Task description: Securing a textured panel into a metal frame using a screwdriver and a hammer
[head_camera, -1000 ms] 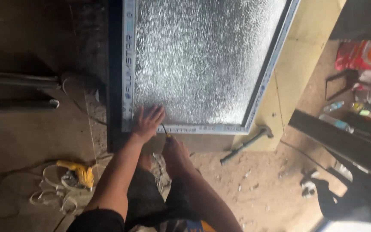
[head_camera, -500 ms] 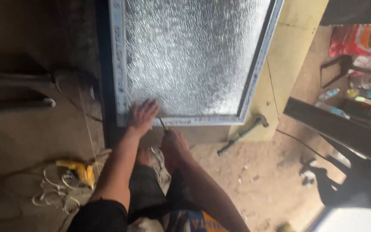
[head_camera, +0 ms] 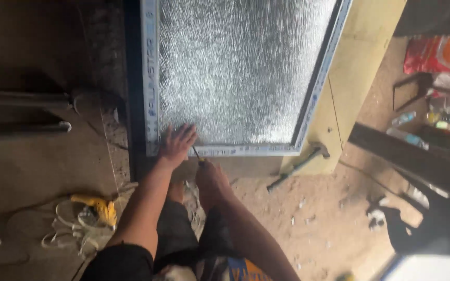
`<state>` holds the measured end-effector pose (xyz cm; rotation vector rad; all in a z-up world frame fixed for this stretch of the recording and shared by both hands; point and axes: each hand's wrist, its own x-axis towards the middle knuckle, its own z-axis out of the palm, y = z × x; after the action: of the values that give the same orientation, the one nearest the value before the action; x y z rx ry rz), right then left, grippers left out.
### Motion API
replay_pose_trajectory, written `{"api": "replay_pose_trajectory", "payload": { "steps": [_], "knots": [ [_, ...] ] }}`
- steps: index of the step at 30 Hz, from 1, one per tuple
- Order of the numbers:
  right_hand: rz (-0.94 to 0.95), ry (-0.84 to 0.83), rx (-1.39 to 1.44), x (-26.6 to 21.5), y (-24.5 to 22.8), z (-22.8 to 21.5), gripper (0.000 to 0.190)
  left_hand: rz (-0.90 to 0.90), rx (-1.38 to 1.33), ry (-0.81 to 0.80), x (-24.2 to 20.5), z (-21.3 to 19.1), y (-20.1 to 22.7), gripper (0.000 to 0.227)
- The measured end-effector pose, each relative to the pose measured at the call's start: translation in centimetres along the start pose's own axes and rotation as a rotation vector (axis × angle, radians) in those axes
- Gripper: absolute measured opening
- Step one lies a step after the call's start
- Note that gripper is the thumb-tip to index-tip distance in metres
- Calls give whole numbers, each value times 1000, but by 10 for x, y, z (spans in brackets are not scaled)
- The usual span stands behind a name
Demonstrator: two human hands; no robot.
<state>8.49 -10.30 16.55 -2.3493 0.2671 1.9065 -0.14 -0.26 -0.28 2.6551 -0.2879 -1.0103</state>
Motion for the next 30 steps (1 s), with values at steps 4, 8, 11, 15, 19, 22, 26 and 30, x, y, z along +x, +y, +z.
{"api": "replay_pose_trajectory", "payload": {
  "steps": [4,8,11,15,19,22,26,30],
  "knots": [
    [29,-15,-3,5,-1,15,42,0,6,10,-1,-17,-5,102],
    [61,-22,-28,9,-6,15,40,-2,29,3,-1,-13,-1,101],
    [33,-3,-38,11,-2,14,40,1,20,-5,-1,-19,-2,101],
    [-37,-23,-6,6,1,18,41,14,55,9,-6,-26,-5,101],
    [-65,-16,-62,-11,-15,8,43,7,68,42,3,-8,-7,103],
    [-83,-107,-141,-21,-22,6,42,12,-59,23,1,21,-1,106],
    [-112,4,-24,11,-14,17,34,-16,-2,144,10,8,-8,102],
    [-180,-44,-206,-18,-16,16,32,-22,-4,101,8,32,-6,101]
  ]
}}
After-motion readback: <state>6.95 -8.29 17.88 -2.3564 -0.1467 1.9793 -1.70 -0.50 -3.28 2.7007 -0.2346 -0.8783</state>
